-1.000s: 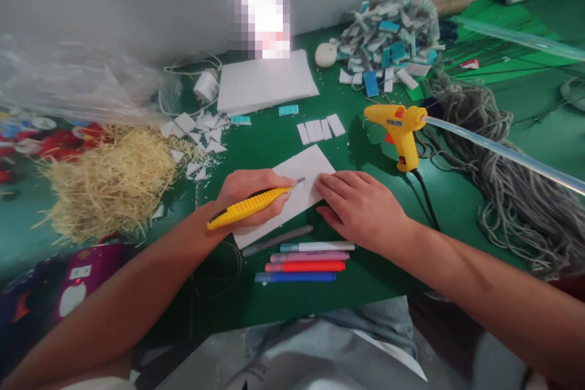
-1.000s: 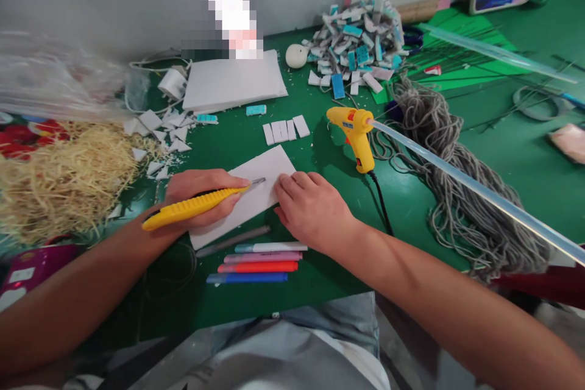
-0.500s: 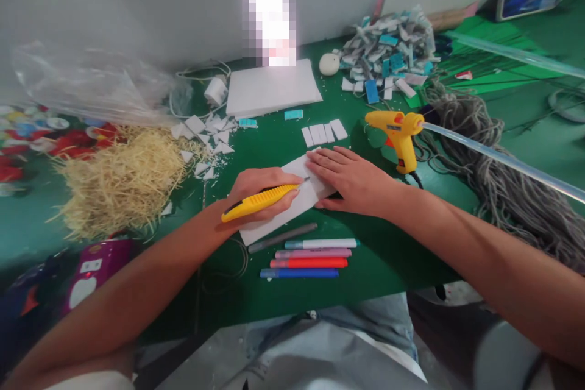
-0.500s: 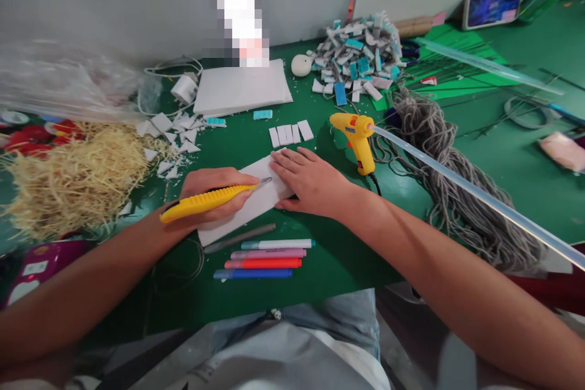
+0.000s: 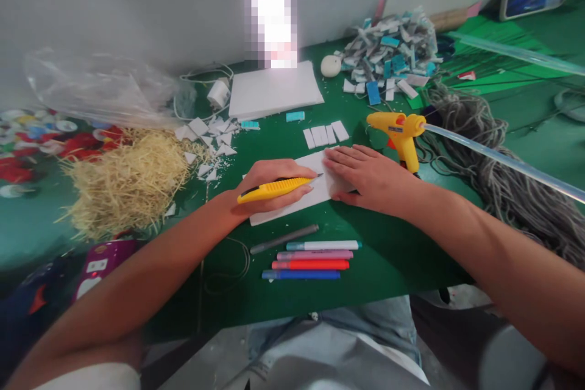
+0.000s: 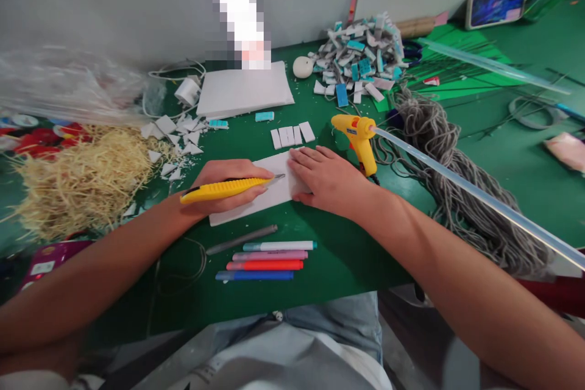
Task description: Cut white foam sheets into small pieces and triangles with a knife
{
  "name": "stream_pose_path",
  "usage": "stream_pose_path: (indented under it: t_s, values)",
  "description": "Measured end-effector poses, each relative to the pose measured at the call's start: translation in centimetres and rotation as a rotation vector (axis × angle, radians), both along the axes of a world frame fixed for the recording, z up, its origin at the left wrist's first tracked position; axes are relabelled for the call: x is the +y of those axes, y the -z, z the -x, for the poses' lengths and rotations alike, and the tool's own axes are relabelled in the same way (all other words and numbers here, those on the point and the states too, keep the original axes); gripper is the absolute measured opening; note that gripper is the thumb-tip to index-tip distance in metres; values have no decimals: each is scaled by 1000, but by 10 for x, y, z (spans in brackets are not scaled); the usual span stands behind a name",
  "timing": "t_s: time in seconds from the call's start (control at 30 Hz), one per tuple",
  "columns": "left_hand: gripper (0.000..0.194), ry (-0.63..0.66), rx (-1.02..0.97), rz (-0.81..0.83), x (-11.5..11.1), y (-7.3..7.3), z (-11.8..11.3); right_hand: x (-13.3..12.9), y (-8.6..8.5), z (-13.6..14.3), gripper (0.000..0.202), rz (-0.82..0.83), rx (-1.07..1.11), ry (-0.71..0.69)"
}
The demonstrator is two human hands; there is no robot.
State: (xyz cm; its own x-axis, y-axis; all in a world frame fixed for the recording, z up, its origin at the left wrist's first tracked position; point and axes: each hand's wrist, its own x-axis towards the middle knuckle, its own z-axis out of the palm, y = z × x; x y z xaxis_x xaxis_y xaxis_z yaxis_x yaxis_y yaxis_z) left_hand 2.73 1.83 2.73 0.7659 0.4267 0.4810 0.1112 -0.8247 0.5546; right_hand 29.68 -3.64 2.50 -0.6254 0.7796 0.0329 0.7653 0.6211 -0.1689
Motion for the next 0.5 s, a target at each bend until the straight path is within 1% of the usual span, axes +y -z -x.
stream_pose_path:
  t_s: [0.1,0.2,0.33,0.5]
  values:
    - [15,7,-4,20,3,3,-2,1,-2,-1,62,-24,39,33]
    - [14,-12,-11,24,3,4,-2,1,0,4,57,-51,46,57]
    - [15,-28,18,-6,3,2,-3,-4,11,10,58,-79,21,77]
    - [12,16,15,-78,8,-3,-6,-9,24,7,65,-69,22,108]
